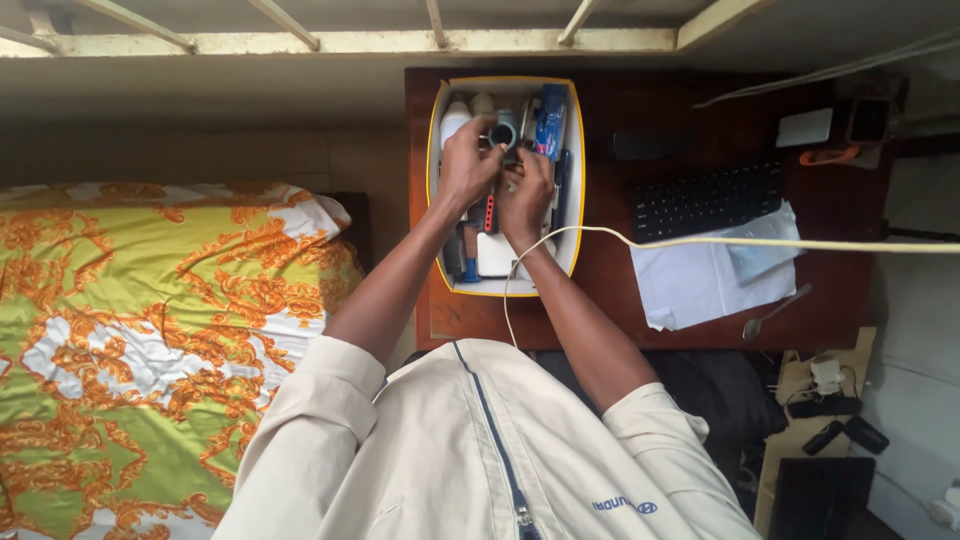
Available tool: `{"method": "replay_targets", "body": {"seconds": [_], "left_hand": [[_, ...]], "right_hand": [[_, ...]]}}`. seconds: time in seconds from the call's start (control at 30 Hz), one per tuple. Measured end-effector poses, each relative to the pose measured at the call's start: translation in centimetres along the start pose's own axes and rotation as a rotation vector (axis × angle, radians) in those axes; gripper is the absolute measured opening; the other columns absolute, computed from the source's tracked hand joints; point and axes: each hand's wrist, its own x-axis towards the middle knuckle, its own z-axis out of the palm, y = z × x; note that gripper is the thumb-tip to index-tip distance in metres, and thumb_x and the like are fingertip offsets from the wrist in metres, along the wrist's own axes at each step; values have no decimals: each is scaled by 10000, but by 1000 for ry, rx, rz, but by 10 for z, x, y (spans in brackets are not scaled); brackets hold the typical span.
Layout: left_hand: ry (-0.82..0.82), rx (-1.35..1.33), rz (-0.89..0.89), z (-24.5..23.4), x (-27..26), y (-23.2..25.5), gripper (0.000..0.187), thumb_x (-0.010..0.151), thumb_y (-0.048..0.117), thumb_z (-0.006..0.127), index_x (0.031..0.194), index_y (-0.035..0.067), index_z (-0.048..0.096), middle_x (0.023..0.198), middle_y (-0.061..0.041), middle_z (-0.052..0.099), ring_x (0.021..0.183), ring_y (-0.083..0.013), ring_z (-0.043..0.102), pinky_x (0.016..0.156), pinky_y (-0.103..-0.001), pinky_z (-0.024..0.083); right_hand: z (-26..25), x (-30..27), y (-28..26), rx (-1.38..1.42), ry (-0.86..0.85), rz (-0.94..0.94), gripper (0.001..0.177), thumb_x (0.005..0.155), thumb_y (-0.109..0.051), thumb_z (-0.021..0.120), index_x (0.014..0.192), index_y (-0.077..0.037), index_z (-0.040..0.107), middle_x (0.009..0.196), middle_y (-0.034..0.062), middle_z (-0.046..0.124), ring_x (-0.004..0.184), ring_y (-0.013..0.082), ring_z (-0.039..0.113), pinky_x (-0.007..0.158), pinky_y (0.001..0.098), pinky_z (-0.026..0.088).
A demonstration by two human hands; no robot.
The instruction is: The person folds a piece of cloth and then handles and inspects various electronic components and tools, including a smartphone and a multimeter.
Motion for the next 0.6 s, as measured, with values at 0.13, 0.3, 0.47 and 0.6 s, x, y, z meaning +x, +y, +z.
{"method": "replay_targets", "body": {"seconds": [0.13,0.3,0.47,0.6], "left_hand": [[-3,24,12,5,6,4,370,863,68,724,1220,-15,669,1161,-238,726,981,-347,762,832,-391,630],[-12,101,23,11,14,1,370,865,83,697,1220,-19,667,1169,-252,714,1038,-401,722,897,-438,579],[-30,128,96,16,19,-10,404,861,58,651,1251,-45,642,1190,-289,695,1128,-449,670,977,-467,533],[-66,80,105,19,19,-20,460,870,16,587,1323,-65,578,1216,-319,678,1177,-463,649,1008,-471,516]], "right_hand": [[5,1,6,-28,-17,3,414,849,98,729,1244,109,605,1266,230,597,1063,297,744,893,312,655],[8,0,9,60,3,-23,451,802,141,721,1241,110,619,1286,229,603,1122,318,725,959,329,636],[10,-1,10,44,34,-34,473,800,136,718,1262,83,636,1314,221,625,1170,351,706,988,365,612],[10,-4,6,-44,17,-67,452,779,94,739,1222,43,672,1350,221,609,1212,381,672,1030,419,568]]}}
